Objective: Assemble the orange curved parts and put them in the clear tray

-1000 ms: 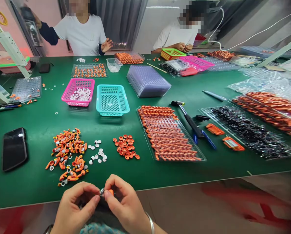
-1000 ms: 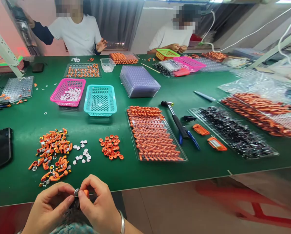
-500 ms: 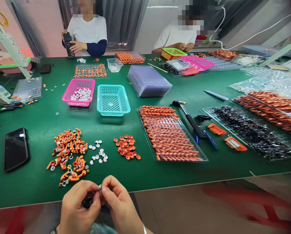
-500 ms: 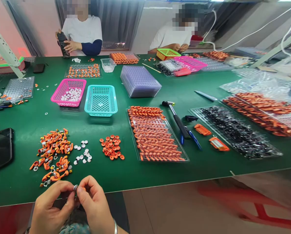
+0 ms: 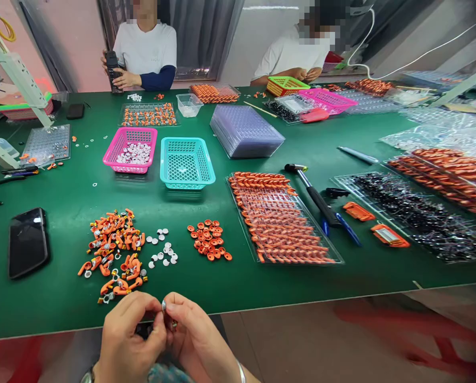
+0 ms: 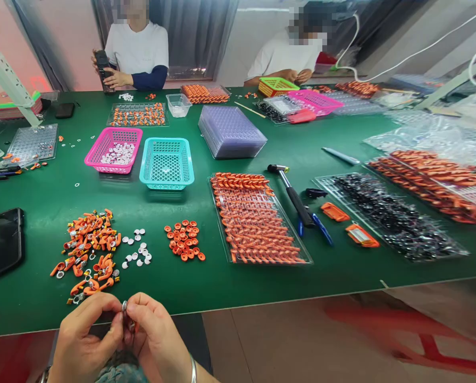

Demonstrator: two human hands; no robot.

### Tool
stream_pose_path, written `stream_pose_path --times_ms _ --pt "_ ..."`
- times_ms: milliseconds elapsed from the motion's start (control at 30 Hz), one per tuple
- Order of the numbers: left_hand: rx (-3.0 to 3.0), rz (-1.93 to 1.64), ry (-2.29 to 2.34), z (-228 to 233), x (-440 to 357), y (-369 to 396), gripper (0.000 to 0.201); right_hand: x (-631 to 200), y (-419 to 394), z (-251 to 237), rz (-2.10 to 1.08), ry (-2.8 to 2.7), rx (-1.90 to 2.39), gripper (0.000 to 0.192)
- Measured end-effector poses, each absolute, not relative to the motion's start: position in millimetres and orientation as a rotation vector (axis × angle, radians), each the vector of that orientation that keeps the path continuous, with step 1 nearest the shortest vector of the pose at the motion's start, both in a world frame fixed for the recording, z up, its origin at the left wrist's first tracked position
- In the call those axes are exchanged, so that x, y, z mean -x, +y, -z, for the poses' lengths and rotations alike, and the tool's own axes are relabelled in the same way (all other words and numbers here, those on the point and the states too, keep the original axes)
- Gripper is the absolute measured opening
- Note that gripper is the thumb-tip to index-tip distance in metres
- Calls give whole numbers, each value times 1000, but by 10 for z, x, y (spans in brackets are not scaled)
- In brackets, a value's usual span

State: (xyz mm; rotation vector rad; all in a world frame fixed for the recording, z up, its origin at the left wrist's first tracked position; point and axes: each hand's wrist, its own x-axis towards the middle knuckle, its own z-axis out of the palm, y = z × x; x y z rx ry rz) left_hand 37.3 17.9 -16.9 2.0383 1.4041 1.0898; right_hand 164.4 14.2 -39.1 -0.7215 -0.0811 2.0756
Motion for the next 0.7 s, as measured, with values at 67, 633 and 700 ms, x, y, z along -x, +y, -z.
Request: stream_pose_path --times_ms 67,633,700 --pt "-2033 -1088 1397 159 -373 179 15 -1659 155 410 -2141 -73 684 28" --pt "-2492 -666 1531 334 -118 766 9 -2048 234 468 -1836 -441 877 34" --pt "-2513 -619 1520 331 -155 847 8 -2061 235 478 -1813 -470 898 33"
